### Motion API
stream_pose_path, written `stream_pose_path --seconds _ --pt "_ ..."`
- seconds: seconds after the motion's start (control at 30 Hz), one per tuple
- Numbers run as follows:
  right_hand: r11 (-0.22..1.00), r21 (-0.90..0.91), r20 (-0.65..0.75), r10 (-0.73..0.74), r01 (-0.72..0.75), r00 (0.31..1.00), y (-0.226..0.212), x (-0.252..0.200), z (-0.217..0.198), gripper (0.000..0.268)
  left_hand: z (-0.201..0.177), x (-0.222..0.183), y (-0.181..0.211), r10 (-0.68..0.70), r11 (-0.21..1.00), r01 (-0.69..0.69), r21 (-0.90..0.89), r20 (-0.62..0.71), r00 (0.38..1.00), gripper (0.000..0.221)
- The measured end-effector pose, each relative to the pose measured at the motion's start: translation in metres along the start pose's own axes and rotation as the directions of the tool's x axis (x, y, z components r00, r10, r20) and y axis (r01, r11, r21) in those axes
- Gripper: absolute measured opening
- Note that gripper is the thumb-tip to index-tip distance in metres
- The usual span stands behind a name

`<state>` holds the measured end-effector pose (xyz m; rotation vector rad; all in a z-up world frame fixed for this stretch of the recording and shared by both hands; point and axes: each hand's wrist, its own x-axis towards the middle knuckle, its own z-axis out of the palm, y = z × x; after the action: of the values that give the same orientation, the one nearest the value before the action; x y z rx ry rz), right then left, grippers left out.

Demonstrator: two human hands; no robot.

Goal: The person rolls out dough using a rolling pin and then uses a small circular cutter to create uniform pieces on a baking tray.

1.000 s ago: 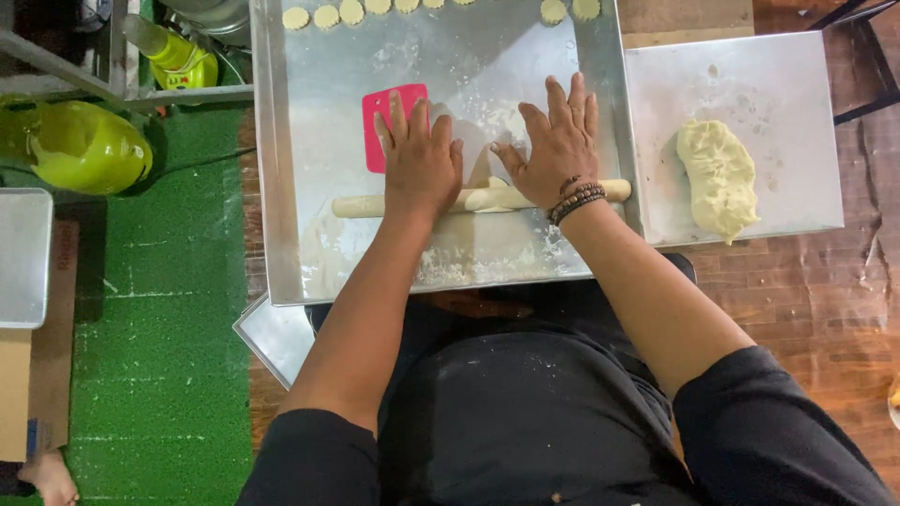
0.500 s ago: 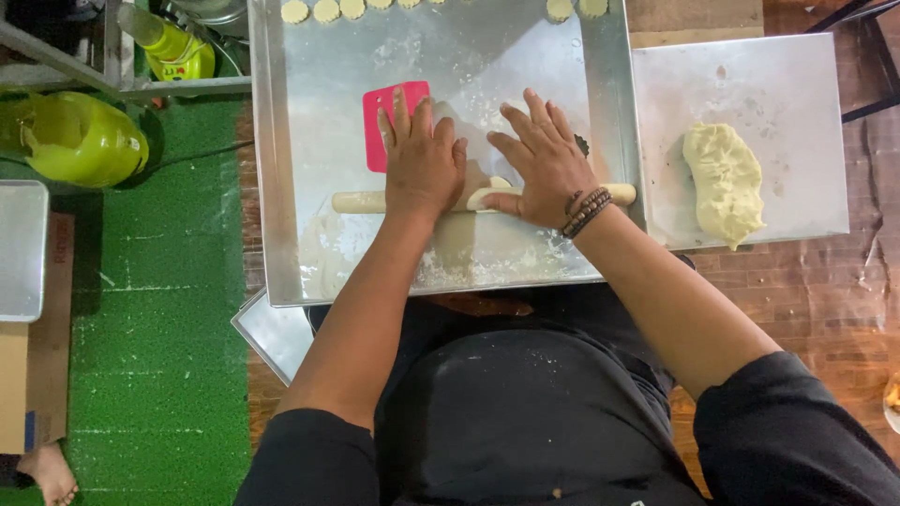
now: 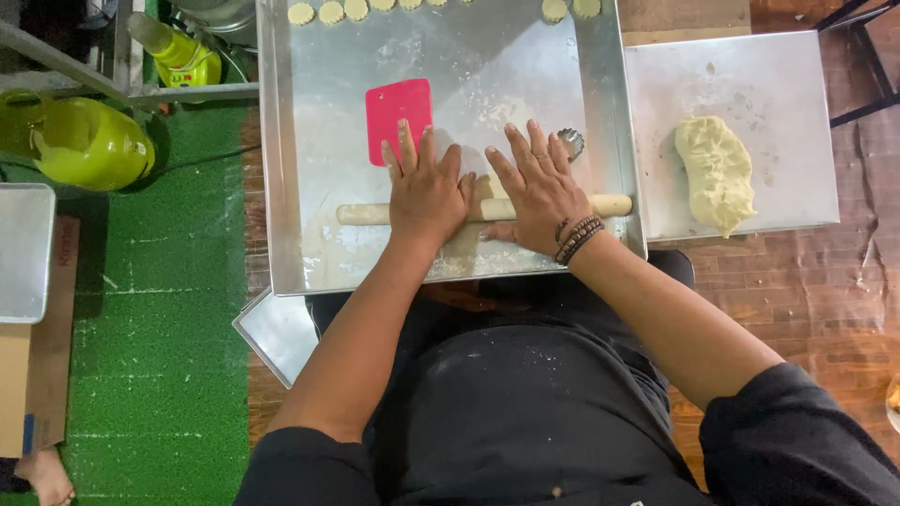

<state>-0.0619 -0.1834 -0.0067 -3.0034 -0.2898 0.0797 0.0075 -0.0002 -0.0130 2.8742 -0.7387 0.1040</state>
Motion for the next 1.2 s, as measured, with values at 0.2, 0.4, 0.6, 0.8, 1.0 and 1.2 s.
stream_pose_path --seconds 0.2,0.4,0.6,0.8,1.0,1.2 --pt "0.998 0.046 -0.122 -0.042 0.048 0.992 -0.004 -0.017 0.017 0.110 -0.010 -0.020 0.008 -0.025 0.997 0.029 -0.069 0.047 0.999 0.046" --pt "0.982 0.188 -0.188 0.021 0.015 0.982 0.008 -0.022 0.034 0.109 -0.015 -0.033 0.013 -0.059 0.991 0.075 -0.109 0.141 0.988 0.051" --pt "0.994 0.088 -0.215 0.076 -0.058 0.974 0.009 -0.006 0.023 0.092 -0.006 -0.015 0.004 -0.021 0.991 0.025 -0.128 0.038 0.999 0.052" --pt "0.993 0.059 -0.249 0.115 -0.103 0.962 0.026 0.025 0.020 0.084 0.000 0.017 -0.007 -0.023 0.998 0.022 -0.065 -0.014 1.000 0.051" --pt "0.999 0.046 -0.396 0.032 -0.015 0.918 0.040 0.054 0.003 0.067 0.007 0.051 -0.017 0.032 0.994 -0.051 -0.094 -0.198 0.980 0.037" --pt "0.999 0.029 -0.496 0.027 -0.014 0.868 0.032 0.056 -0.004 0.045 0.014 0.074 -0.018 -0.071 0.996 0.055 -0.073 -0.232 0.970 0.034"
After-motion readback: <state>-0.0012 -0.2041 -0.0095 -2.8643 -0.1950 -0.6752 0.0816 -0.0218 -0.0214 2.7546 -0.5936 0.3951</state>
